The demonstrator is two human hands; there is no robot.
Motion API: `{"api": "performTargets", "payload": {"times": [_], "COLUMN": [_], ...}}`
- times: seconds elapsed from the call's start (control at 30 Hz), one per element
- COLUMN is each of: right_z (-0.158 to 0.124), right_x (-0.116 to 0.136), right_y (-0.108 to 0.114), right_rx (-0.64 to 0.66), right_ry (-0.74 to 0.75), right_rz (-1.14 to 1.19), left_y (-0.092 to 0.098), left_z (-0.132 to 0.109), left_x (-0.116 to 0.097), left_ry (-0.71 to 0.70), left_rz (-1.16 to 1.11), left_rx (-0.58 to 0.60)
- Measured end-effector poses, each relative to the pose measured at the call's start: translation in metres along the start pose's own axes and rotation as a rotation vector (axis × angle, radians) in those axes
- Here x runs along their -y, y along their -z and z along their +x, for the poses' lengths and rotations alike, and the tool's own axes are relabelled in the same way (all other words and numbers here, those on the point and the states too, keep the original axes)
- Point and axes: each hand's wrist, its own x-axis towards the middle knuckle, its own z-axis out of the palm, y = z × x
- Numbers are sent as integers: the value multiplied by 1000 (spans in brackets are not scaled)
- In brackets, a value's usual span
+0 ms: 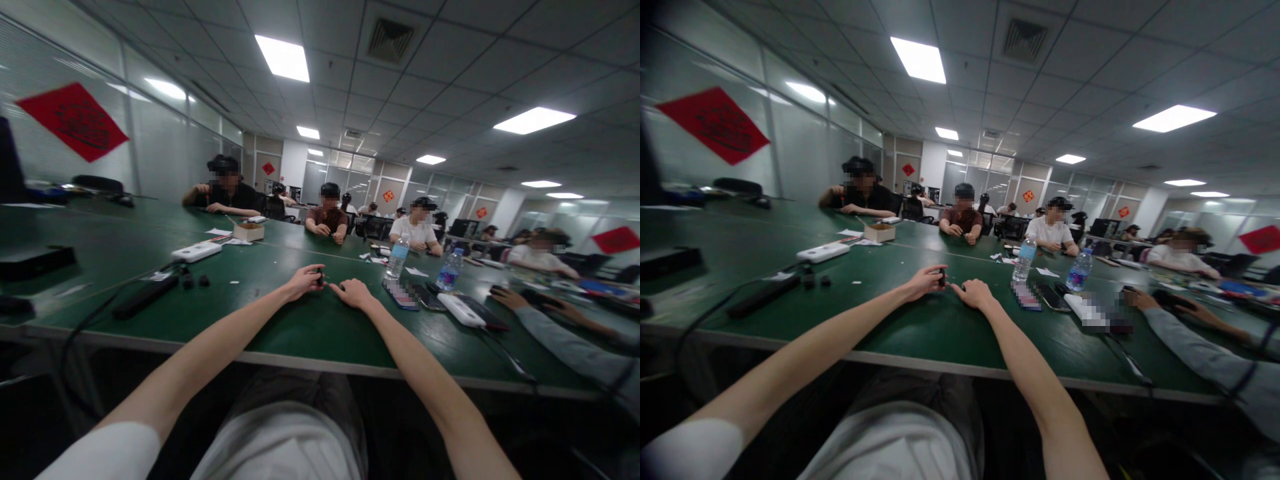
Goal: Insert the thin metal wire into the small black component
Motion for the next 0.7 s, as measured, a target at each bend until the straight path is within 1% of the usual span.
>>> {"api": "performTargets", "payload": {"times": [0.37, 0.53, 0.7], "right_z": [-3, -4, -4], "right_x": [6, 8, 12], "right_y": [4, 5, 1], "right_rx": [27, 16, -14], "right_ry": [-17, -72, -93], "right_rz": [-9, -25, -27], "left_y": [1, 2, 5], "left_z": [0, 0, 1], "left_x": [0, 1, 8], "left_ry": [16, 11, -13], "left_rz": [-24, -15, -62], "left_rx": [34, 41, 70]}}
